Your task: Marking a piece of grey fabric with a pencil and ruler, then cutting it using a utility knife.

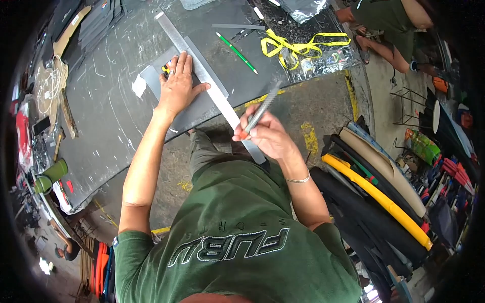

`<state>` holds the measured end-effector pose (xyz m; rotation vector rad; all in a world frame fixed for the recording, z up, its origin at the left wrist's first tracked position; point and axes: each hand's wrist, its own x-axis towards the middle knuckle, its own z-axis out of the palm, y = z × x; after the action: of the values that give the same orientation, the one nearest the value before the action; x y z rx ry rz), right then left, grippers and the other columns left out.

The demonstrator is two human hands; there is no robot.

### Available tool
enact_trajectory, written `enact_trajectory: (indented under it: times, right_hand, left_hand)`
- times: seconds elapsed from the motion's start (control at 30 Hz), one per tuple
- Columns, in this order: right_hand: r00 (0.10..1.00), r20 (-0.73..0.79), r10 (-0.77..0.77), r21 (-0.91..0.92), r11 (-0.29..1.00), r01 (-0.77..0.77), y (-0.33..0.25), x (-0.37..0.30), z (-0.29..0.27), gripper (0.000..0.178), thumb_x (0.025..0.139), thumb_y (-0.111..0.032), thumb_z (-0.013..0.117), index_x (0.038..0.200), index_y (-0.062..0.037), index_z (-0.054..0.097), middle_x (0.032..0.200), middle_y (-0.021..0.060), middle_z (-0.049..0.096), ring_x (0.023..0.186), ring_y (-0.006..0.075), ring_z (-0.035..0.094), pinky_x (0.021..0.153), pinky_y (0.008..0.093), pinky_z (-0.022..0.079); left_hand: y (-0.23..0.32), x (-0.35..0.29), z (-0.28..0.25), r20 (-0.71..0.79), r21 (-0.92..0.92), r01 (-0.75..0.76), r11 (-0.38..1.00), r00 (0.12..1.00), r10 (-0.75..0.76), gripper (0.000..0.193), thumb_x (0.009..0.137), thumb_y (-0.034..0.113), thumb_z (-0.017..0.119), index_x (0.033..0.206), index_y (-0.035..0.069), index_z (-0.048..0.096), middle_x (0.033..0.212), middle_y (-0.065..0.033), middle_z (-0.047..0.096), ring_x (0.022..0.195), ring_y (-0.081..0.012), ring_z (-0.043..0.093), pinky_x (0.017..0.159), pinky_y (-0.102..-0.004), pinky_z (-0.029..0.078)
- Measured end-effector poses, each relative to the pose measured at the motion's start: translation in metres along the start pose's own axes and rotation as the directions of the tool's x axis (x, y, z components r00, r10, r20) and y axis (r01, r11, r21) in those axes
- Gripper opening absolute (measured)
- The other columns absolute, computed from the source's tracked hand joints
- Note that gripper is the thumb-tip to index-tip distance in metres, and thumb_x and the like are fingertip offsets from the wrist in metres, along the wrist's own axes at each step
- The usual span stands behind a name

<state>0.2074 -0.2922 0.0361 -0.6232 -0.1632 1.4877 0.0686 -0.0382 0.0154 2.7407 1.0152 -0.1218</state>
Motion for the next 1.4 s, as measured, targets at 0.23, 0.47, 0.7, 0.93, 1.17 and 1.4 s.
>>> enact_trajectory:
  times: [0.23, 0.47, 0.7, 0.93, 1.17, 1.4]
  right_hand:
    - [0.949, -0.254, -0.188, -0.91, 0.378, -0.169, -0.001, -0.005, -0.016, 0.032, 0.094, -0.025, 0.068, 0.108, 0.0033, 0.062, 0.098, 0.014, 0.064, 0.095, 0.0257, 0.066, 0.083, 0.036, 0.05]
    - [0.883, -0.287, -0.372, -0.952, 0.209, -0.222, 0.064, -0.008, -0.033, 0.036, 0.1, -0.033, 0.066, 0.121, -0.0035, 0.066, 0.112, 0.0244, 0.07, 0.103, 0.0377, 0.07, 0.088, 0.0427, 0.053]
    - [0.763, -0.254, -0.595, -0.967, 0.173, -0.187, 0.043, -0.005, -0.015, 0.028, 0.092, -0.028, 0.076, 0.103, -0.002, 0.072, 0.073, 0.0177, 0.064, 0.062, 0.0191, 0.061, 0.063, 0.036, 0.049]
    - [0.779, -0.329, -0.534, -0.941, 0.257, -0.221, 0.016, -0.012, -0.026, 0.026, 0.098, -0.024, 0.073, 0.095, 0.001, 0.069, 0.07, -0.0017, 0.057, 0.069, 0.0057, 0.049, 0.063, 0.0261, 0.043]
    - [0.829, -0.313, -0.464, -0.916, 0.376, -0.135, 0.031, 0.002, -0.014, 0.025, 0.099, -0.025, 0.071, 0.096, -0.0006, 0.07, 0.077, -0.0023, 0.062, 0.073, 0.0058, 0.054, 0.067, 0.0263, 0.045]
    - [0.808, -0.34, -0.481, -0.898, 0.42, -0.128, 0.041, 0.014, -0.001, 0.032, 0.098, -0.032, 0.072, 0.095, 0.0, 0.07, 0.078, -0.0004, 0.064, 0.072, 0.0075, 0.056, 0.067, 0.0277, 0.047]
  left_hand:
    - [-0.014, -0.007, -0.004, -0.145, -0.184, -0.021, 0.983, 0.989, -0.006, 0.083, 0.09, 0.057, 0.067, 0.151, 0.006, 0.043, 0.163, -0.0137, 0.037, 0.152, -0.0366, 0.031, 0.114, -0.0675, 0.033]
    - [-0.034, -0.023, -0.001, -0.121, -0.021, -0.028, 0.999, 0.992, 0.025, 0.07, 0.096, 0.053, 0.063, 0.147, 0.007, 0.049, 0.16, -0.0135, 0.041, 0.152, -0.0343, 0.033, 0.12, -0.0611, 0.028]
    - [-0.033, -0.049, -0.04, 0.055, 0.186, 0.247, 0.951, 0.964, -0.261, 0.064, 0.097, 0.055, 0.06, 0.14, 0.008, 0.057, 0.143, -0.0144, 0.057, 0.132, -0.0324, 0.055, 0.104, -0.0536, 0.045]
    - [-0.051, -0.063, -0.034, -0.021, 0.087, 0.048, 0.995, 0.999, -0.046, 0.069, 0.091, 0.057, 0.066, 0.141, 0.01, 0.057, 0.144, -0.0171, 0.055, 0.136, -0.0349, 0.052, 0.111, -0.0521, 0.041]
    - [-0.016, -0.04, 0.022, -0.28, -0.012, 0.118, 0.993, 0.953, -0.117, 0.084, 0.092, 0.057, 0.066, 0.147, -0.003, 0.045, 0.154, -0.0223, 0.045, 0.145, -0.0408, 0.04, 0.116, -0.0552, 0.035]
    - [0.007, -0.029, 0.014, -0.309, -0.244, 0.12, 0.962, 0.931, -0.194, 0.069, 0.097, 0.04, 0.065, 0.146, -0.005, 0.045, 0.15, -0.0254, 0.048, 0.138, -0.0419, 0.047, 0.108, -0.054, 0.044]
